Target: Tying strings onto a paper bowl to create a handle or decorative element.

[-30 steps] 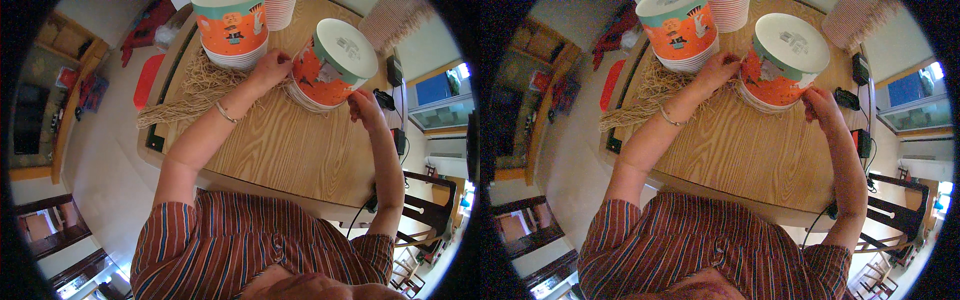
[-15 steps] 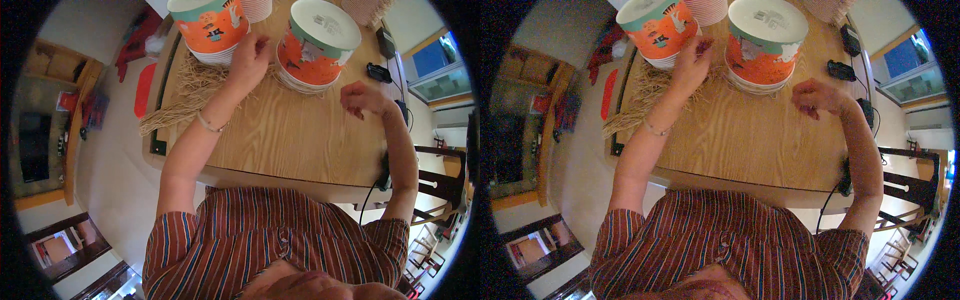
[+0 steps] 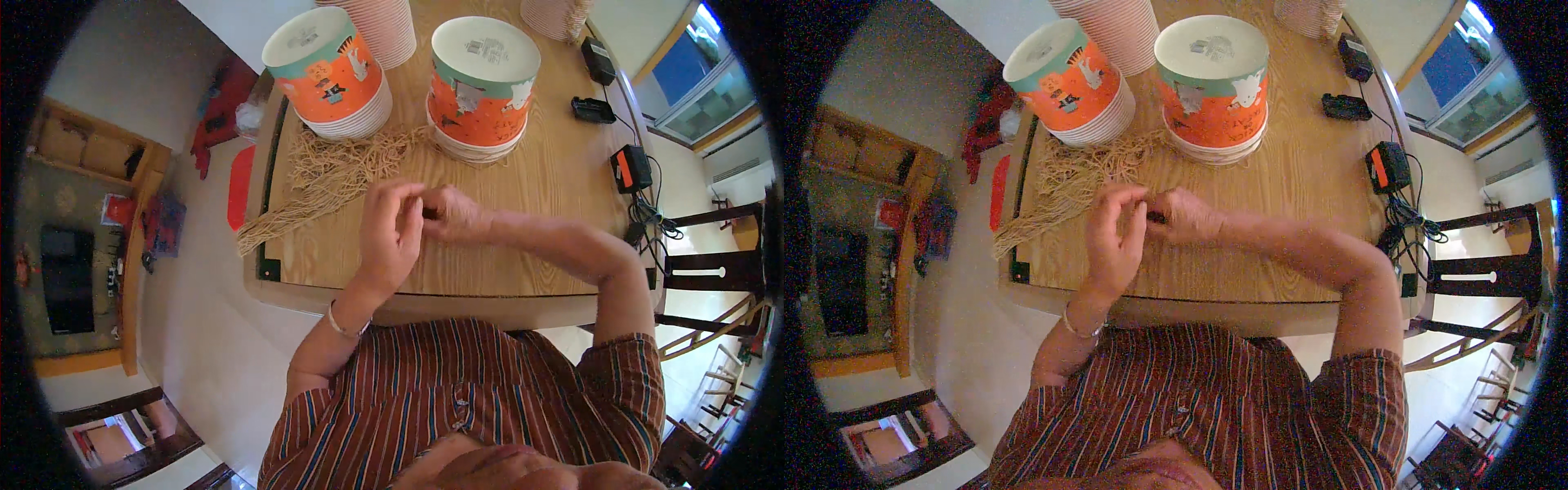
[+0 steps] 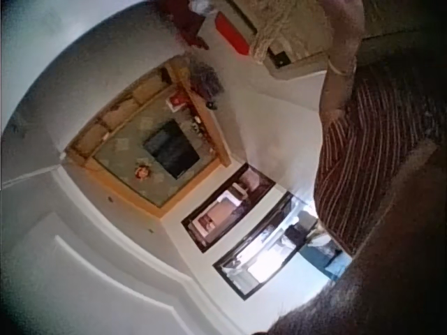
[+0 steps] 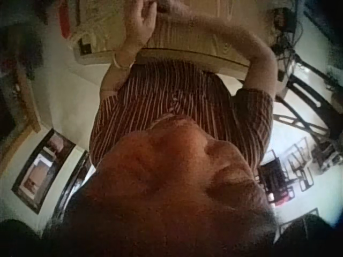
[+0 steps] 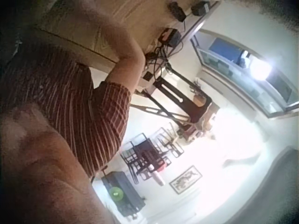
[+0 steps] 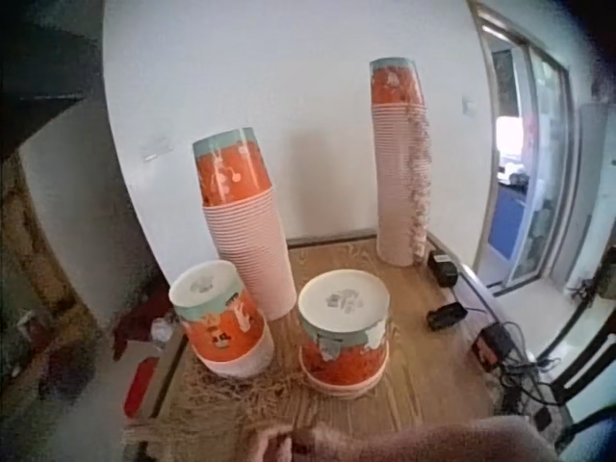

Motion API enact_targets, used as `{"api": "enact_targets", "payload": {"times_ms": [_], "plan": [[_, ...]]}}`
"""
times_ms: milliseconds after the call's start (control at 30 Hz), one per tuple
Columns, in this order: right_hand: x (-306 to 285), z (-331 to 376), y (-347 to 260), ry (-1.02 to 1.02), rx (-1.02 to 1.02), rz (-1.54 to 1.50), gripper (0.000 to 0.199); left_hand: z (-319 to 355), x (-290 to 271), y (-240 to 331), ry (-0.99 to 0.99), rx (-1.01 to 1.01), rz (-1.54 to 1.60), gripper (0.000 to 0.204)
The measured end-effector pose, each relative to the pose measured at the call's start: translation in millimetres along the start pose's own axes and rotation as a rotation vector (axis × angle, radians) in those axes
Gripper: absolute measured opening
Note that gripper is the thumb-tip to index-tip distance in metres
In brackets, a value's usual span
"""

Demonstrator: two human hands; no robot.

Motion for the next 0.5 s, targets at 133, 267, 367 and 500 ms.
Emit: {"api": "enact_targets", "payload": {"times_ms": [133,267,367,500], "plan": [[21.0,-2.4,-14.0,0.161,-0.174,-0.153,0.016,43.3,-26.8,20.5,-0.008,0.059,-0.068,0.022],[32.8,-8.8,-15.1,0.125,-0.142,-0.267,0.017,81.1,-59.0,19.8,-0.008,0.018,-0.123,0.025],[33.7,-15.6,3.1,0.183,-0.094,-0.448,0.02,107.6,-57.4,14.5,-0.09,-0.046,-0.167,0.025],[31.7,-14.9,-3.4,0.178,0.078,-0.399,0.023,139.2,-42.5,3.2,-0.061,-0.003,-0.217,0.025]]}}
Point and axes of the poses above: each hand's wrist, its own z-axis away from the middle knuckle, its own x-axis out of the palm, y = z × x, the point moved 5 cm from there along -z, towards the middle knuckle, and after that the axes turned 10 degrees about x, right-handed, at the moved point
